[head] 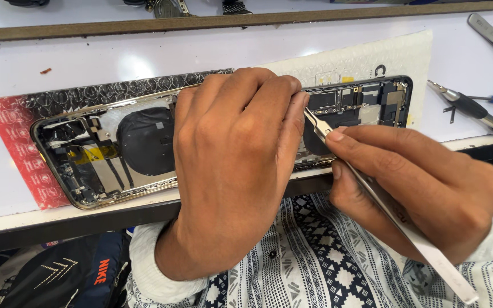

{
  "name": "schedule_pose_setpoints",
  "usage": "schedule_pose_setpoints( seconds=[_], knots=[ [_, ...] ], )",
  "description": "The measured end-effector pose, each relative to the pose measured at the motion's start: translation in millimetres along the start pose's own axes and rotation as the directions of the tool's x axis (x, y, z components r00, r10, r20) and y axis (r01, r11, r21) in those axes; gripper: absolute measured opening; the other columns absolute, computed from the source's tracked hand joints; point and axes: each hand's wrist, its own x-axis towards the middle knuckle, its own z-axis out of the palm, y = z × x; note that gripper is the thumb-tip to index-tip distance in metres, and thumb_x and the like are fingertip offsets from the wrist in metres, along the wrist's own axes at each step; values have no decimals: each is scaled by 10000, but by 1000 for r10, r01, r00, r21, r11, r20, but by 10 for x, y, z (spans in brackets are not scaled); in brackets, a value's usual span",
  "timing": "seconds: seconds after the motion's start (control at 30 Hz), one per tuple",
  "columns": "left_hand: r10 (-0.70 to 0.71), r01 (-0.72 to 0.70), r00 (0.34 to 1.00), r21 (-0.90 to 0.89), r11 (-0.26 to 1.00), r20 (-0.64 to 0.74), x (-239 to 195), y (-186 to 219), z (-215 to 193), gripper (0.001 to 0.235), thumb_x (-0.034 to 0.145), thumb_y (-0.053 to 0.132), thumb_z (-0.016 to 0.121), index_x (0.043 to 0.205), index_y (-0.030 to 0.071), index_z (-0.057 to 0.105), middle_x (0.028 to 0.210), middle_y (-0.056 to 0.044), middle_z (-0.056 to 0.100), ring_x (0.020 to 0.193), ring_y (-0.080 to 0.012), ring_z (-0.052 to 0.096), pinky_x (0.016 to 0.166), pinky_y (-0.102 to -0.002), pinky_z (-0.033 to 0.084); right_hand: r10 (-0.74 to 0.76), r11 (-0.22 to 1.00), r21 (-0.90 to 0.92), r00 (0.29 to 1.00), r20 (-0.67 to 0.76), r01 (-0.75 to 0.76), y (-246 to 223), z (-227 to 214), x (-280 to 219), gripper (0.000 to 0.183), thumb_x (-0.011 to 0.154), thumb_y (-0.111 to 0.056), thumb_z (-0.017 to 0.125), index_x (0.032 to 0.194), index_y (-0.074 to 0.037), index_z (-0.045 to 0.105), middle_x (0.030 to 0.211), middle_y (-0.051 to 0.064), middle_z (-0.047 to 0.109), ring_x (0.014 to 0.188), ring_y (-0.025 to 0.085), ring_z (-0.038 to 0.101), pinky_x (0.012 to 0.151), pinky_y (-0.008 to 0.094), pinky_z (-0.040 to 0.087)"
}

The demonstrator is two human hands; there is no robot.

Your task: The person uses tweezers to remove small components and a ribbon cable from the internal chassis of a disassembled smartphone. The person carefully lifts and detaches parts from the motherboard area and sets them aside on the workbench.

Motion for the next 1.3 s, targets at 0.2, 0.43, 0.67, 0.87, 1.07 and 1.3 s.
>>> schedule_pose_setpoints(
  seconds=[0.2,0.43,0.67,0.87,1.07,1.3],
  knots=[
    [-14,13,999,8,1000,32,-48,-36,26,122,1042,152,746,1087,41,723,1045,-72,707,969,-238,655,892,-413,444,-5,1000,21,991,134,2,29,-131,156,300,838,-92,822,1096,32,732,1017,215,740,777,235,759,604,269,610],
    [-12,12,1000,-12,1000,5,-80,-38,29,119,1001,134,727,1026,18,717,991,-90,706,921,-261,651,855,-431,440,24,999,-34,972,234,-16,18,-239,264,329,787,-125,818,1078,11,748,1025,195,753,807,248,761,623,300,612],
    [-42,42,999,-3,999,18,-89,-42,28,121,1033,155,721,1065,39,722,1030,-73,707,951,-255,649,890,-436,442,-75,997,-31,997,23,76,-27,-28,127,279,820,-20,803,1076,59,725,1011,241,740,831,276,765,679,311,629],
    [-34,34,999,0,999,24,-103,-48,28,118,1034,151,721,1060,36,723,1034,-74,715,946,-258,652,887,-436,442,-141,990,-26,987,-70,140,103,146,-63,257,814,2,810,1049,61,727,997,256,734,823,300,763,669,316,637],
    [-25,25,1000,1,1000,11,-94,-52,45,110,1025,145,729,1045,37,731,1007,-72,727,917,-246,667,866,-429,446,-250,968,-69,939,-238,240,169,414,-95,251,815,68,831,1044,52,729,999,270,735,797,270,766,655,291,640],
    [-17,17,1000,-18,1000,9,-102,-69,40,105,1026,134,731,1060,35,735,1028,-69,736,943,-235,681,879,-418,456,-275,961,-72,903,-331,266,190,484,-101,253,808,95,829,1033,51,721,991,255,728,820,268,770,665,285,654]
  ],
)
